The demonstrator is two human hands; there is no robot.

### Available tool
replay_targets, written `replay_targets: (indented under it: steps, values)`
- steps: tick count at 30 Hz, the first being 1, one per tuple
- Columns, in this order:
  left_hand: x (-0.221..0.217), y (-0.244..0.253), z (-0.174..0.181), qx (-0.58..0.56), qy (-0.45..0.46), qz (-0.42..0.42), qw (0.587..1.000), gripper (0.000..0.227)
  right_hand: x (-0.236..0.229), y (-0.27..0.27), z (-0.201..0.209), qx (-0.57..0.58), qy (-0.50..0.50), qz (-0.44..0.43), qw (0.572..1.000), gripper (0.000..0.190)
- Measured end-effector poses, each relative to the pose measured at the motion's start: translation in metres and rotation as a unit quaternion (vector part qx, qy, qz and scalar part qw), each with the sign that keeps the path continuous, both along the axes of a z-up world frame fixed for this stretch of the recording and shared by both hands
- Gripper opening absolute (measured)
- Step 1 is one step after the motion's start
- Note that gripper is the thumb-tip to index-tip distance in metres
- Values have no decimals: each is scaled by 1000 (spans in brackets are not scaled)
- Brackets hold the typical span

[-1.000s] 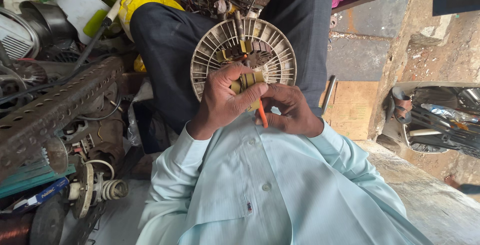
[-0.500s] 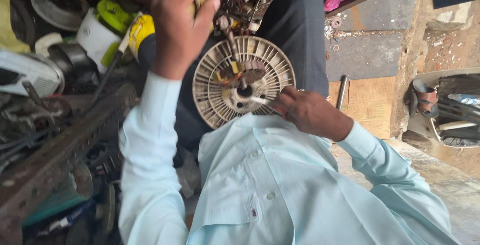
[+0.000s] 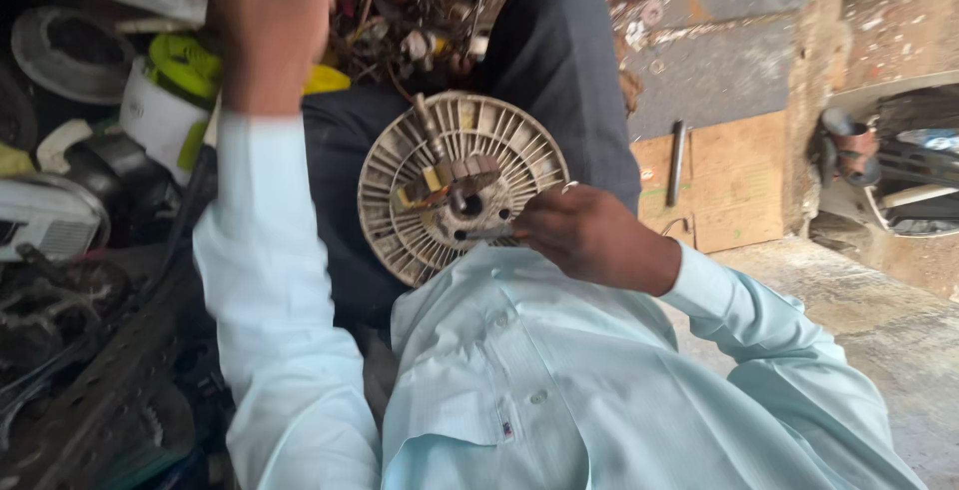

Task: The person winds copper wire around a motor armature held in their lap. They use their hands to wrap the wire and occasionally use orange-handled pliers to cut the wire or adjust the coil.

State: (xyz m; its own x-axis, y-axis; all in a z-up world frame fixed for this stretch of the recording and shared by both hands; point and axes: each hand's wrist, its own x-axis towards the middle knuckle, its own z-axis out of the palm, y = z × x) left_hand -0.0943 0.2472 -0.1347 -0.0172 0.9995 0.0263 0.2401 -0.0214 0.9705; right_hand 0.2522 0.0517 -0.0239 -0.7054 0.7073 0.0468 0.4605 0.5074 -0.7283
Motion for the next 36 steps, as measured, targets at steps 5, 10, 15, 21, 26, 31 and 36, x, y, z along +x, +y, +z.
replay_targets:
  steps: [5, 10, 15, 21, 26, 31, 36]
  values:
    - [58, -162, 151, 112, -185, -335, 917, 19, -18, -3, 18, -466, 306, -111, 822, 33]
    - [74, -227, 145, 178, 70, -322, 927, 30, -28, -23, -4, -532, 338, -91, 771, 26]
    - [60, -250, 108, 159, 87, -194, 964, 20, -23, -32, -24, -454, 325, -165, 813, 23]
    - [71, -264, 87, 70, 146, -74, 984, 26, -35, -35, -37, -370, 330, -241, 835, 21]
    - [85, -251, 89, 181, 328, -107, 921, 40, -40, -31, -36, -217, 263, -243, 908, 17]
    - [97, -258, 93, 77, 76, -29, 994, 52, -45, -29, -44, -172, 302, -228, 910, 14]
    - [97, -256, 86, 56, 12, 56, 997, 18, -43, -23, -36, -348, 368, -212, 836, 16]
